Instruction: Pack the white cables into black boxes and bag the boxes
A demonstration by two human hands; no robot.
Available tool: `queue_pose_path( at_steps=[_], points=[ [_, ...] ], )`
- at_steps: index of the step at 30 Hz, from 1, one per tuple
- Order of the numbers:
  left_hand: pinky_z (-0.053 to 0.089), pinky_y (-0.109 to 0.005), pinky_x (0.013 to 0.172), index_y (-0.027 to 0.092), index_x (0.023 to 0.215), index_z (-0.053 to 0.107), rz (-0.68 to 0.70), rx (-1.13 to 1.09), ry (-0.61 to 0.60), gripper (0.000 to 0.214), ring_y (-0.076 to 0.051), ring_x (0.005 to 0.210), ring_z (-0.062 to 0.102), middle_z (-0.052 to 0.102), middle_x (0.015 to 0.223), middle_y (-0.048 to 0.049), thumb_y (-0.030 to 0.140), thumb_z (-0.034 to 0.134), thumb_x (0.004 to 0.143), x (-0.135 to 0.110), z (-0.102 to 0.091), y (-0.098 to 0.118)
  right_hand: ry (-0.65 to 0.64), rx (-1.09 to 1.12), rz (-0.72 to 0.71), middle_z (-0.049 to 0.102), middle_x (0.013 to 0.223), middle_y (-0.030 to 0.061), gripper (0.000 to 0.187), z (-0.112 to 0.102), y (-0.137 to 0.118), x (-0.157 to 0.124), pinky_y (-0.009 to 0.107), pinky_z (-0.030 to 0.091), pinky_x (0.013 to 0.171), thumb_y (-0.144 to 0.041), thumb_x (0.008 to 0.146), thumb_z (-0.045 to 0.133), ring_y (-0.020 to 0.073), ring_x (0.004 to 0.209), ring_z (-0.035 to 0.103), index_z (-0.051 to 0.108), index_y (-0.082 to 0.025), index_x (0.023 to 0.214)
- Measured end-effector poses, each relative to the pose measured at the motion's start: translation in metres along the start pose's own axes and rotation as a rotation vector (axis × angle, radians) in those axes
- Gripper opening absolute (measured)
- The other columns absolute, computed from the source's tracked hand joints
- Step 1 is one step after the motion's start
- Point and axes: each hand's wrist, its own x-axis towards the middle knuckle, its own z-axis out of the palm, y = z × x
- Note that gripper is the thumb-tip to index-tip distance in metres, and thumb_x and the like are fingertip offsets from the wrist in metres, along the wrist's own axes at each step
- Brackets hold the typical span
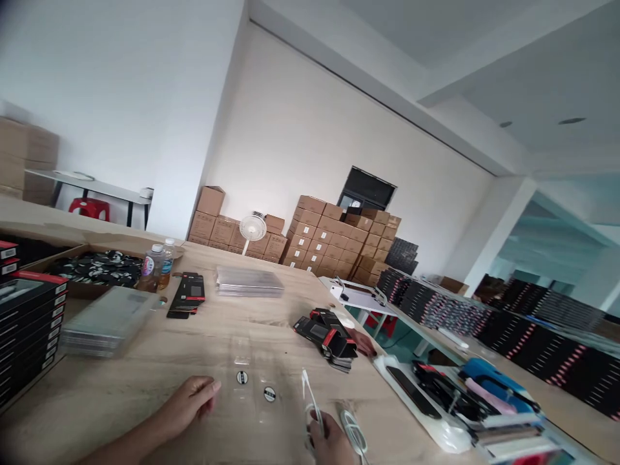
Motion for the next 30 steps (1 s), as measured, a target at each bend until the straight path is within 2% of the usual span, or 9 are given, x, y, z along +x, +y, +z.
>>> queue_pose_path(
  at_steps=[4, 6, 8, 12, 15, 20, 25, 27, 30],
  points=[
    [0.037, -0.020, 0.046, 0.017, 0.092, 0.060, 0.024, -0.208, 0.005, 0.059, -0.018, 0.073, 0.060, 0.061, 0.088, -0.0057, 0.070, 0.036, 0.082, 0.007, -0.002, 0.003, -0.243, 0.447, 0.010, 0.066, 0.066, 0.0006, 0.040, 0.079, -0.070, 0.002, 0.024, 0.043, 0.049, -0.057, 0.070, 0.064, 0.0188, 0.062, 0.061, 0.067, -0.022, 0.088],
    [0.043, -0.021, 0.053, 0.018, 0.102, 0.059, 0.097, -0.299, 0.059, 0.052, -0.019, 0.084, 0.060, 0.061, 0.094, -0.0060, 0.064, 0.043, 0.083, 0.010, -0.010, 0.009, -0.414, 0.498, -0.060, 0.065, 0.068, 0.0010, 0.042, 0.124, -0.105, 0.003, 0.024, 0.045, 0.052, -0.060, 0.070, 0.065, 0.0183, 0.064, 0.060, 0.067, -0.020, 0.085],
    [0.047, -0.023, 0.063, 0.018, 0.099, 0.060, 0.177, -0.290, 0.216, 0.043, -0.018, 0.084, 0.058, 0.060, 0.089, -0.0047, 0.057, 0.047, 0.085, 0.014, -0.024, 0.014, -0.542, 0.463, -0.207, 0.064, 0.070, 0.0025, 0.044, 0.163, -0.132, 0.008, 0.026, 0.046, 0.055, -0.061, 0.074, 0.061, 0.0189, 0.066, 0.059, 0.068, -0.018, 0.081],
    [0.048, -0.024, 0.065, 0.017, 0.088, 0.062, 0.199, -0.141, 0.497, 0.037, -0.018, 0.082, 0.057, 0.059, 0.085, -0.0045, 0.049, 0.044, 0.089, 0.021, -0.049, 0.017, -0.381, 0.234, -0.583, 0.062, 0.068, 0.0042, 0.046, 0.213, -0.144, 0.024, 0.028, 0.044, 0.063, -0.059, 0.083, 0.050, 0.0192, 0.067, 0.056, 0.065, -0.019, 0.067],
    [0.047, -0.022, 0.054, 0.016, 0.088, 0.063, 0.107, -0.076, 0.468, 0.036, -0.018, 0.076, 0.058, 0.059, 0.083, -0.0051, 0.047, 0.044, 0.088, 0.023, -0.053, 0.015, -0.281, 0.207, -0.610, 0.062, 0.072, 0.0042, 0.042, 0.225, -0.126, 0.033, 0.028, 0.045, 0.066, -0.056, 0.085, 0.049, 0.0194, 0.069, 0.057, 0.065, -0.020, 0.072],
    [0.043, -0.020, 0.049, 0.016, 0.086, 0.062, 0.031, -0.083, 0.311, 0.035, -0.014, 0.062, 0.055, 0.059, 0.071, -0.0021, 0.046, 0.044, 0.089, 0.024, -0.042, 0.012, -0.377, 0.474, -0.418, 0.069, 0.090, 0.0054, 0.045, 0.211, -0.109, 0.035, 0.029, 0.050, 0.072, -0.054, 0.078, 0.062, 0.0212, 0.079, 0.062, 0.065, -0.021, 0.109],
    [0.039, -0.021, 0.041, 0.016, 0.091, 0.054, -0.069, -0.229, 0.204, 0.039, -0.011, 0.048, 0.049, 0.054, 0.062, 0.0018, 0.054, 0.050, 0.082, 0.027, -0.037, -0.001, -0.630, 0.697, -0.149, 0.064, 0.065, -0.0022, 0.048, 0.197, -0.108, 0.044, 0.022, 0.043, 0.050, -0.050, 0.067, 0.075, 0.0126, 0.054, 0.055, 0.069, -0.021, 0.104],
    [0.042, -0.022, 0.044, 0.019, 0.101, 0.045, -0.055, -0.267, 0.264, 0.041, -0.014, 0.055, 0.054, 0.058, 0.072, 0.0003, 0.054, 0.053, 0.081, 0.025, -0.037, -0.003, -0.610, 0.752, -0.073, 0.056, 0.055, -0.0062, 0.046, 0.195, -0.107, 0.047, 0.018, 0.032, 0.041, -0.048, 0.064, 0.078, 0.0070, 0.043, 0.044, 0.069, -0.020, 0.099],
    [0.043, -0.021, 0.052, 0.022, 0.094, 0.041, 0.050, -0.117, 0.298, 0.030, -0.014, 0.066, 0.056, 0.060, 0.082, -0.0013, 0.046, 0.055, 0.083, 0.018, -0.036, 0.004, -0.511, 0.827, -0.036, 0.052, 0.048, -0.0076, 0.047, 0.194, -0.107, 0.049, 0.017, 0.025, 0.037, -0.047, 0.062, 0.079, 0.0055, 0.040, 0.038, 0.068, -0.018, 0.097]
  ],
)
